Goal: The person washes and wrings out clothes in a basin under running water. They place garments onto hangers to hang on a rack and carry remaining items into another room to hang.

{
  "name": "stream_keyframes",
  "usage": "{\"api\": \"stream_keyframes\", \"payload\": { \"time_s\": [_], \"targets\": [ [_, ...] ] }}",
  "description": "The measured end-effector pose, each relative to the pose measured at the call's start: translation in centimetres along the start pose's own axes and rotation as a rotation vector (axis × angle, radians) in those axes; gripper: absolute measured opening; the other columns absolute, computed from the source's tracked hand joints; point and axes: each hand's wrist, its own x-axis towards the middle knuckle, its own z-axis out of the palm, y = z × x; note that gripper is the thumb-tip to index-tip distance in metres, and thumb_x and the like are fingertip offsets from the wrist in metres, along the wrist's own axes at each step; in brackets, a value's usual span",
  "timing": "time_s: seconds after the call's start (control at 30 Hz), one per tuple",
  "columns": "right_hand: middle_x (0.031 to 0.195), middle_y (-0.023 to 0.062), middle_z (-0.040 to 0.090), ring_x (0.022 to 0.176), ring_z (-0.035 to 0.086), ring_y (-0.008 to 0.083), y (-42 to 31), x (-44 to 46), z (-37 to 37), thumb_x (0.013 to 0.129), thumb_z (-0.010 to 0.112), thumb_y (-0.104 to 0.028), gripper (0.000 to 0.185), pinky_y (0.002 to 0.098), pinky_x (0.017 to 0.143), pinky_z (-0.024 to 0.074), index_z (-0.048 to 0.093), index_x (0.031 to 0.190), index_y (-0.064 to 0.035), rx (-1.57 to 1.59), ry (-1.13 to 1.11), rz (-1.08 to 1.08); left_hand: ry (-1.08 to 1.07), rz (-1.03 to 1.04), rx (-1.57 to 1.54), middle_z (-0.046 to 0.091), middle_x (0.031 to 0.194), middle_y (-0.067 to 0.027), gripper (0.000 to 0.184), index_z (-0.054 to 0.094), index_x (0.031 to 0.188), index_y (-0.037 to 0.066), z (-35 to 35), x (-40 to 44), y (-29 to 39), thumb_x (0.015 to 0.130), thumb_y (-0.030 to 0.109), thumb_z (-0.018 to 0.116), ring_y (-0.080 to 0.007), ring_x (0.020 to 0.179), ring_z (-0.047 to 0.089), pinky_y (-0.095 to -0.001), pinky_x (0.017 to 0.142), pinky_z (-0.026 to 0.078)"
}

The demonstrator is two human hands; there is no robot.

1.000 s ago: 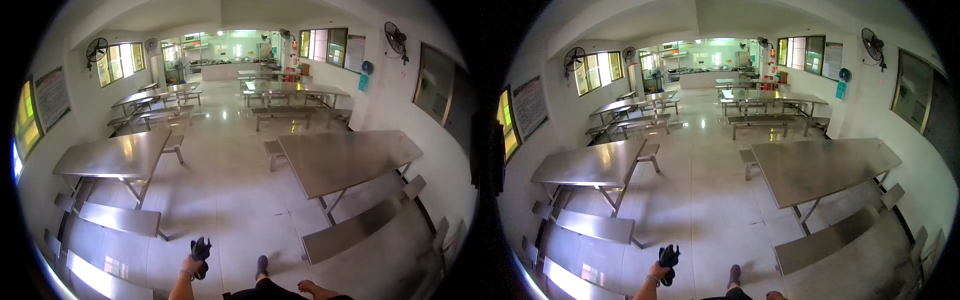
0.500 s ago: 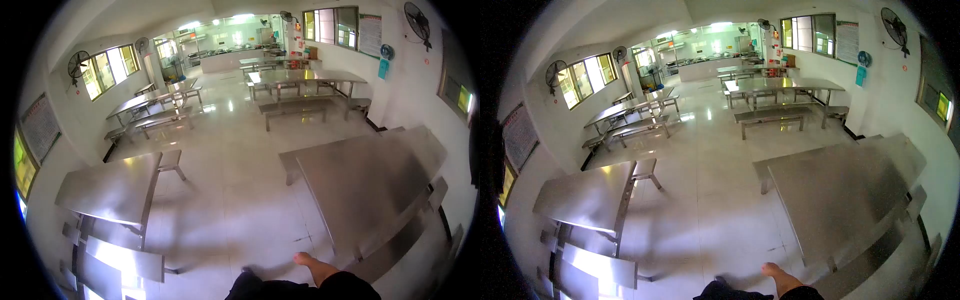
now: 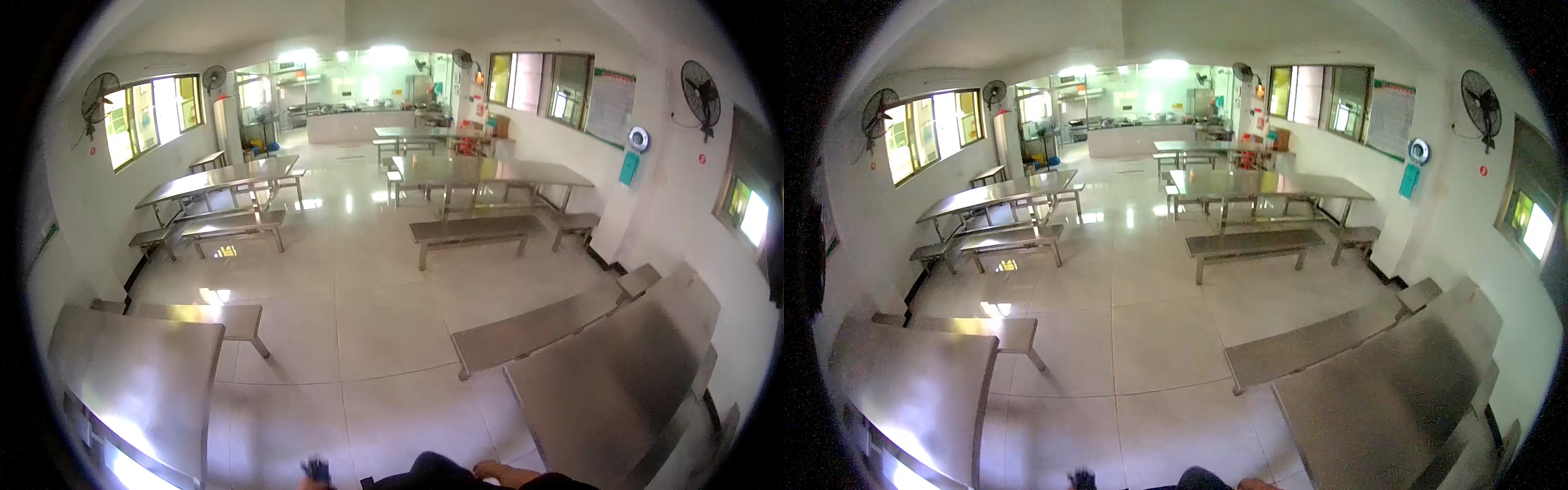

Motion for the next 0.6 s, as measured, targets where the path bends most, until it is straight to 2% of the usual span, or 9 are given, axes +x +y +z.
{"api": "stream_keyframes", "payload": {
  "time_s": [0.1, 0.27, 0.3, 0.37, 0.4, 0.47, 0.5, 0.53, 0.6],
  "targets": [
    [0.108, 0.0161, 0.069, 0.103, 0.064, 0.0328, 1.3, 7.7, -3.7, 0.079, 0.057, -0.035, 0.04, 0.0441, 0.087, 0.051, 0.071, 0.107, -0.0097, 0.178, 0.342, 0.004, 0.339, 0.222, -0.062, 0.069, 0.105, -0.0242, 0.063, 0.063, 0.11, -0.001, -10.6, 10.0, 13.9, 0.067, 0.043, 0.07, -0.039, 0.102, 0.066, -0.0433, 0.087, 0.052],
    [0.103, 0.0173, 0.069, 0.093, 0.065, 0.0296, 2.6, 25.1, -14.9, 0.08, 0.059, -0.032, 0.039, 0.0413, 0.082, 0.0504, 0.07, 0.109, -0.0075, -0.024, 0.033, -0.156, 0.433, 0.408, -0.266, 0.068, 0.101, -0.025, 0.051, 0.062, 0.109, -0.001, -20.9, 14.4, 35.6, 0.069, 0.03, 0.073, -0.0393, 0.096, 0.067, -0.0438, 0.083, 0.052],
    [0.102, 0.0158, 0.07, 0.092, 0.065, 0.0264, 2.7, 28.5, -17.9, 0.081, 0.061, -0.031, 0.037, 0.0403, 0.082, 0.0503, 0.071, 0.108, -0.0078, 0.336, 0.055, -0.348, 0.53, 0.35, -0.145, 0.069, 0.1, -0.0235, 0.048, 0.064, 0.108, -0.001, -21.1, 17.2, 37.8, 0.069, 0.027, 0.073, -0.0372, 0.093, 0.068, -0.0424, 0.082, 0.053],
    [0.104, 0.0107, 0.069, 0.097, 0.064, 0.0253, 1.7, 35.4, -22.4, 0.084, 0.062, -0.03, 0.036, 0.0399, 0.086, 0.0494, 0.068, 0.112, -0.0082, 0.768, 0.094, -0.424, 0.324, 0.351, -0.33, 0.071, 0.095, -0.0227, 0.055, 0.066, 0.106, -0.002, -19.0, 26.8, 34.9, 0.065, 0.033, 0.075, -0.035, 0.09, 0.069, -0.0421, 0.081, 0.053],
    [0.104, 0.0113, 0.07, 0.096, 0.065, 0.0269, 0.3, 38.4, -26.4, 0.085, 0.061, -0.034, 0.039, 0.0404, 0.086, 0.0495, 0.069, 0.112, -0.0082, 0.549, 0.109, -0.373, 0.365, 0.355, -0.255, 0.071, 0.095, -0.0234, 0.059, 0.066, 0.106, -0.003, -17.7, 29.6, 33.1, 0.063, 0.036, 0.076, -0.0358, 0.091, 0.07, -0.0424, 0.082, 0.053],
    [0.104, 0.0127, 0.07, 0.095, 0.066, 0.0302, -3.2, 43.9, -34.7, 0.086, 0.059, -0.044, 0.045, 0.0415, 0.086, 0.0497, 0.069, 0.112, -0.0081, 0.092, 0.116, -0.282, 0.134, 0.129, -0.147, 0.07, 0.097, -0.0234, 0.064, 0.065, 0.112, -0.002, -17.2, 32.0, 32.8, 0.063, 0.038, 0.075, -0.0365, 0.094, 0.069, -0.0433, 0.085, 0.052],
    [0.1, 0.0126, 0.07, 0.098, 0.064, 0.0297, -9.1, 42.5, -43.2, 0.088, 0.058, -0.044, 0.044, 0.0398, 0.086, 0.0484, 0.067, 0.115, -0.0101, 0.209, -0.076, -0.07, 0.063, 0.038, -0.094, 0.07, 0.099, -0.0232, 0.063, 0.065, 0.113, -0.002, -17.8, 31.9, 33.6, 0.064, 0.038, 0.074, -0.0364, 0.096, 0.068, -0.043, 0.086, 0.052],
    [0.1, 0.0126, 0.07, 0.098, 0.064, 0.0297, -11.9, 43.2, -48.2, 0.088, 0.058, -0.044, 0.044, 0.0398, 0.086, 0.0484, 0.067, 0.115, -0.0101, 0.198, -0.093, -0.083, -0.009, -0.039, -0.071, 0.069, 0.101, -0.0229, 0.063, 0.065, 0.114, -0.001, -18.6, 31.9, 35.0, 0.065, 0.038, 0.073, -0.0362, 0.097, 0.067, -0.0427, 0.087, 0.052],
    [0.103, 0.0128, 0.071, 0.102, 0.064, 0.033, -15.0, 45.3, -56.8, 0.088, 0.056, -0.05, 0.05, 0.0426, 0.088, 0.0488, 0.066, 0.117, -0.0103, 0.474, -0.091, 0.199, -0.073, -0.144, -0.081, 0.068, 0.104, -0.0223, 0.061, 0.064, 0.116, 0.001, -21.2, 33.0, 37.3, 0.067, 0.038, 0.072, -0.0358, 0.101, 0.066, -0.0421, 0.088, 0.051]
  ]
}}
